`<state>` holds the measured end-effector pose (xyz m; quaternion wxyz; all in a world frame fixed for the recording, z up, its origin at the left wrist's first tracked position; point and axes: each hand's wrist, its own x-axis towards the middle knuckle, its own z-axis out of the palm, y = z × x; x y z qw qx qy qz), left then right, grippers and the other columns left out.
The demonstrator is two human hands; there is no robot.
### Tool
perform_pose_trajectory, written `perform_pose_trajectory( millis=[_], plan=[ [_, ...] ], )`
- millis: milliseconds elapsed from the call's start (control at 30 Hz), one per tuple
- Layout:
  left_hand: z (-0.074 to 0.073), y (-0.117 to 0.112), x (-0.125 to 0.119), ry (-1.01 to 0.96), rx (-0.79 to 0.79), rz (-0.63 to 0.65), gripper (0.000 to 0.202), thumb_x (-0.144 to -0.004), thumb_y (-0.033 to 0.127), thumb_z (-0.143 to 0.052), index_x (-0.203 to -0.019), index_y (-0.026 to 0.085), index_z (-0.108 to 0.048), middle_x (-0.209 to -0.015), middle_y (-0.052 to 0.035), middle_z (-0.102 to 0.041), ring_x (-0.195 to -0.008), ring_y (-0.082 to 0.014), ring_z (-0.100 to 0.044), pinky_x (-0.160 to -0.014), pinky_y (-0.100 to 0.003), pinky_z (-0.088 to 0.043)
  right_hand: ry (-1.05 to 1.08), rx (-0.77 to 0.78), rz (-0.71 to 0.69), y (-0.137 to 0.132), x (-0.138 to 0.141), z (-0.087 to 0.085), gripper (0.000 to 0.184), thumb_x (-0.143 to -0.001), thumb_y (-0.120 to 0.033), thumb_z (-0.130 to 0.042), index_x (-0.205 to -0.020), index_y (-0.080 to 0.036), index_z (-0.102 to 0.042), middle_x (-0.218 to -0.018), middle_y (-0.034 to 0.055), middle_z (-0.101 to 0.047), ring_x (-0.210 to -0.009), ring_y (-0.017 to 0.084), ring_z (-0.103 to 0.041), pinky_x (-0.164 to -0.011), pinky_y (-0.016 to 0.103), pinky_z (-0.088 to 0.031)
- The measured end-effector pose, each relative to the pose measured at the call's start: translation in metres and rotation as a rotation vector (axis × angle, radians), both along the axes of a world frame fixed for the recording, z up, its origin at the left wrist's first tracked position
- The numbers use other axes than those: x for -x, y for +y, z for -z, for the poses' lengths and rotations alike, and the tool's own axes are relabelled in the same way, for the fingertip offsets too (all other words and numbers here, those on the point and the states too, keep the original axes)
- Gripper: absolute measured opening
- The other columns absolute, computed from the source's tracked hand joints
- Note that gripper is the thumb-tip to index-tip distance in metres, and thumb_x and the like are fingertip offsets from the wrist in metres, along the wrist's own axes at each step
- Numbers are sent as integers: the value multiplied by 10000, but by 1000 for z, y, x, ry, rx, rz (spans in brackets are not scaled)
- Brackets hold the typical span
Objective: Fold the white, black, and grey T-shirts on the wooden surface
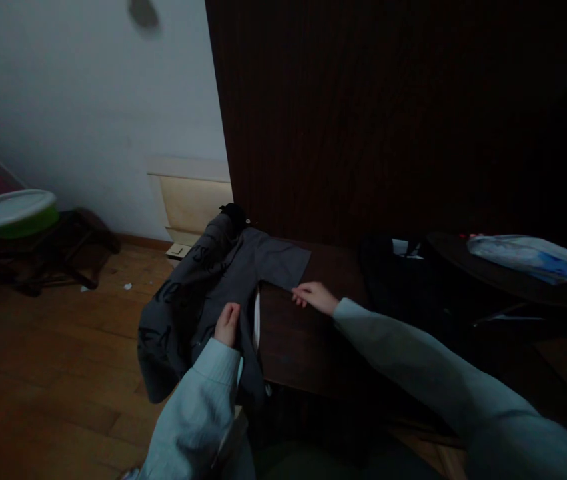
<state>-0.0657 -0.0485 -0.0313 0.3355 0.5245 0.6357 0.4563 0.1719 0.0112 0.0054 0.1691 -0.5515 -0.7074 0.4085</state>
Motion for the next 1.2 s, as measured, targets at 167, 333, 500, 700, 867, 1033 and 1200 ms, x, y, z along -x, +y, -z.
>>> perform_pose_trajectory(
  millis=[167,333,500,700,867,1033,1200],
  plan=[
    [-35,-43,-22,-199,-146,228,335,-817,507,-339,-723,195,-413,-649,3,-396,-631,-133,-431,-605,-248,-401,634,416,41,-20,72,2,468,-735,-602,-490,-840,-164,-617,-710,32,-667,-576,127,-590,-563,250,-463],
    [-46,-85,-53,131,-111,794,271,-864,357,-298,-712,189,-447,-652,-9,-491,-632,-122,-465,-627,-231,-395,994,243,383,-23,87,-26,382,-586,-450,-672,-849,-175,-643,-849,41,-682,-846,204,-630,-822,352,-488],
    [-39,-81,-21,372,-35,954,206,-786,312,-448,-939,206,-538,-801,-17,-608,-734,-129,-547,-678,-210,-414,977,-115,373,-37,57,-39,501,-541,-459,-695,-968,-203,-641,-919,33,-671,-958,225,-591,-942,413,-427],
    [-76,-46,29,487,-138,697,317,-805,350,-375,-1012,198,-561,-931,-82,-641,-880,-179,-593,-818,-265,-455,369,-138,121,-62,13,-2,497,-574,-572,-647,-877,-177,-661,-874,62,-667,-904,216,-597,-854,355,-458],
    [-95,-13,60,735,-156,556,396,-766,435,-375,-996,194,-589,-1012,-121,-635,-946,-235,-586,-867,-328,-454,-143,-46,-306,-69,-11,1,316,-771,-456,-511,-746,-184,-670,-727,25,-666,-670,140,-599,-599,235,-415],
    [-90,3,89,860,-192,444,444,-749,499,-382,-981,192,-604,-986,-113,-647,-892,-237,-591,-830,-335,-472,-310,-253,-90,-32,-12,-25,267,-801,-399,-494,-713,-191,-637,-679,13,-626,-642,120,-559,-582,221,-361],
    [-62,-15,84,907,-315,376,394,-766,437,-448,-998,156,-600,-1050,-115,-632,-1000,-269,-553,-880,-414,-442,-343,-453,23,47,21,-43,131,-761,-276,-564,-822,-165,-596,-917,49,-593,-840,135,-547,-730,227,-390]
  ],
)
